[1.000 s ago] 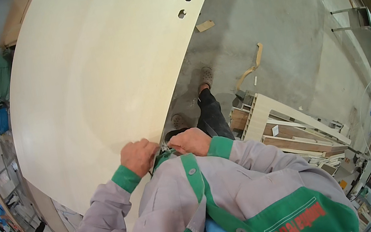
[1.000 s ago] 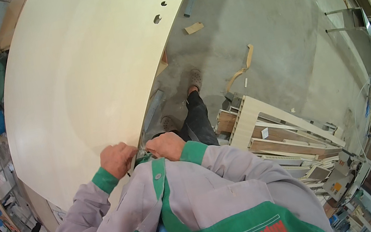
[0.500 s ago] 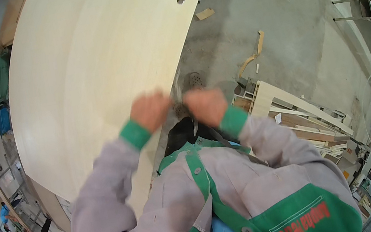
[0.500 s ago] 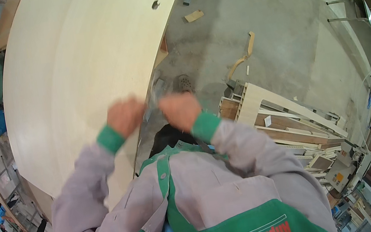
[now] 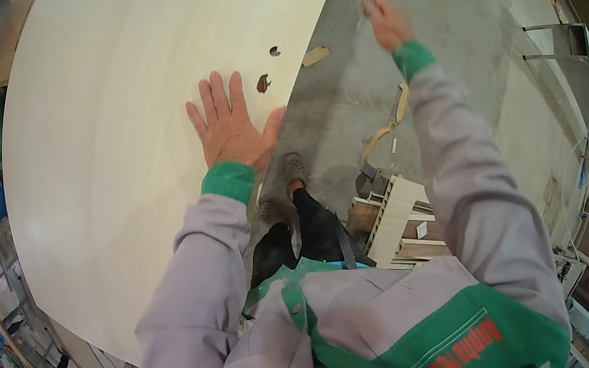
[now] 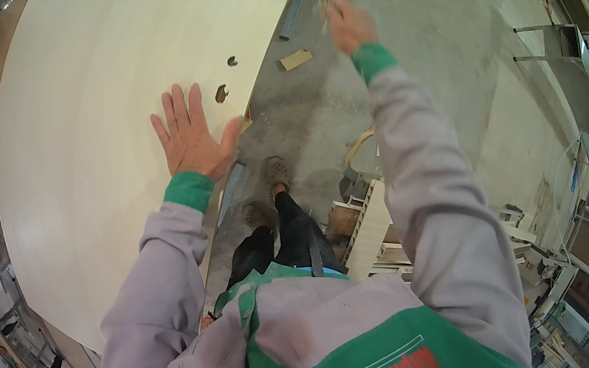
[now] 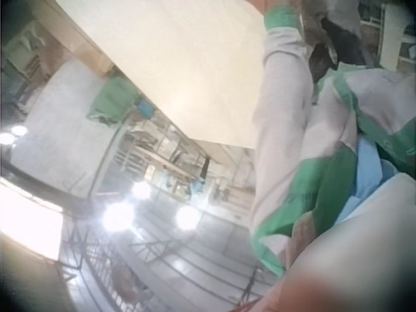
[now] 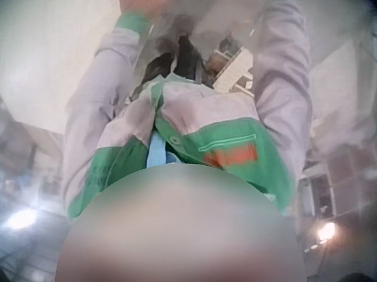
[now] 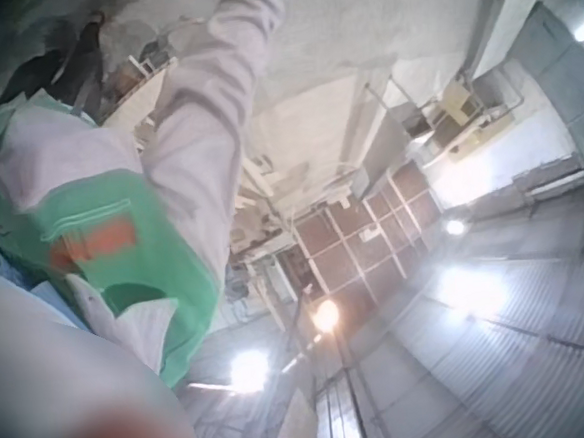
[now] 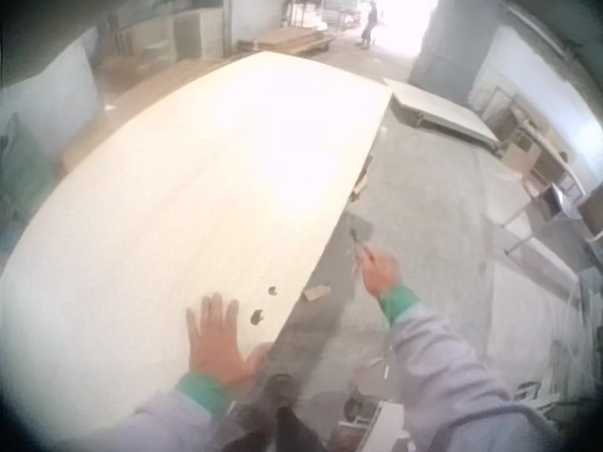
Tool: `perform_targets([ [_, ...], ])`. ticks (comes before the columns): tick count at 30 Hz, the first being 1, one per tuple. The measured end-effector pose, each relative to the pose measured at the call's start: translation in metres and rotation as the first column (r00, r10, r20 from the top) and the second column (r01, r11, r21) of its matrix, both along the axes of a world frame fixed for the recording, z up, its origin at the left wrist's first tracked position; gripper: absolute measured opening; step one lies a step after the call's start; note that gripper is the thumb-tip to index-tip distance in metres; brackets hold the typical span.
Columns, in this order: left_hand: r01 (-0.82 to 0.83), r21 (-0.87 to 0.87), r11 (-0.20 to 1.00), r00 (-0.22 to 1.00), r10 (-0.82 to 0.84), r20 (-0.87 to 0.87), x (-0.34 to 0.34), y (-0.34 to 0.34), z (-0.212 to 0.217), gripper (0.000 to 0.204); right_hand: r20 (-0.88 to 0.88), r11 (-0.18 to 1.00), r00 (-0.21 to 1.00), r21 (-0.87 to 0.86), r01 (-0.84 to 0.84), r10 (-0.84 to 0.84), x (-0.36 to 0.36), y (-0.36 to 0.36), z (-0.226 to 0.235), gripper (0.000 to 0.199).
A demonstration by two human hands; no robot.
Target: The person trims excess edge banding from a large wooden panel using a utility knife, then applies glue to the edge and uses a heat gun to smooth the banding. The person works on one panel at a time in a workshop setting.
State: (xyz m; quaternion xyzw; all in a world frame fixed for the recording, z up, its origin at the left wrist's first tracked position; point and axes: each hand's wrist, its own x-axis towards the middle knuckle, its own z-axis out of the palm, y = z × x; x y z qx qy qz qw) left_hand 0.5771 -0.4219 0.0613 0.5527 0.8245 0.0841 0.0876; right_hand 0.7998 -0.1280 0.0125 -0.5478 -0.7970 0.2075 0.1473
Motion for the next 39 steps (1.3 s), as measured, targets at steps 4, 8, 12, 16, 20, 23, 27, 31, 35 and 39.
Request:
perform_targets([
  [4, 0.042, 0.037, 0.998, 0.998, -0.043, 0.036, -0.002, -0.001, 0.012, 0.101, -0.022, 0.988, 0.999, 0.151, -0.036, 0.039, -0.054, 0.096, 0.021, 0.037],
  [8, 0.014, -0.039, 0.999, 0.997, -0.011, 0.071, -0.004, 0.003, 0.020, 0.101, 0.176, 0.979, 0.982, 0.179, -0.102, 0.071, -0.073, 0.104, 0.021, 0.040],
  [12, -0.003, 0.009, 1.000, 0.997, 0.002, 0.077, -0.002, -0.002, 0.012, 0.091, 0.179, 0.955, 0.964, 0.189, -0.228, 0.194, -0.068, 0.055, 0.014, 0.044],
  [16, 0.014, 0.230, 0.973, 0.996, -0.033, 0.079, -0.007, -0.009, -0.006, 0.079, 0.146, 0.916, 0.944, 0.237, -0.324, 0.296, -0.069, -0.038, 0.015, 0.044],
  [20, -0.134, 0.423, 0.896, 0.837, -0.126, 0.532, -0.026, -0.018, -0.010, 0.068, 0.187, 0.919, 0.922, 0.145, -0.368, 0.339, -0.072, -0.170, 0.021, 0.042],
  [23, -0.385, 0.419, 0.823, 0.474, -0.213, 0.854, -0.040, -0.055, -0.005, 0.064, 0.131, 0.913, 0.914, 0.095, -0.396, 0.383, -0.073, -0.286, 0.025, 0.046],
  [27, -0.493, 0.297, 0.818, 0.237, -0.202, 0.950, -0.059, -0.207, 0.000, 0.066, -0.050, 0.870, 0.870, 0.090, -0.486, 0.491, -0.072, -0.481, 0.037, 0.054],
  [31, -0.594, 0.007, 0.804, -0.035, -0.034, 0.999, -0.063, -0.387, 0.007, 0.063, -0.200, 0.669, 0.704, -0.217, -0.711, 0.682, -0.070, -0.653, 0.055, 0.055],
  [35, -0.557, -0.195, 0.808, -0.145, 0.136, 0.980, -0.033, -0.469, 0.035, 0.067, -0.580, 0.586, 0.813, -0.676, -0.447, -0.050, -0.067, -0.701, 0.064, 0.028],
  [39, -0.309, -0.210, 0.927, 0.017, 0.227, 0.974, 0.009, -0.455, 0.050, 0.051, -0.587, 0.433, 0.733, -0.792, -0.431, -0.344, -0.054, -0.676, 0.078, 0.012],
])
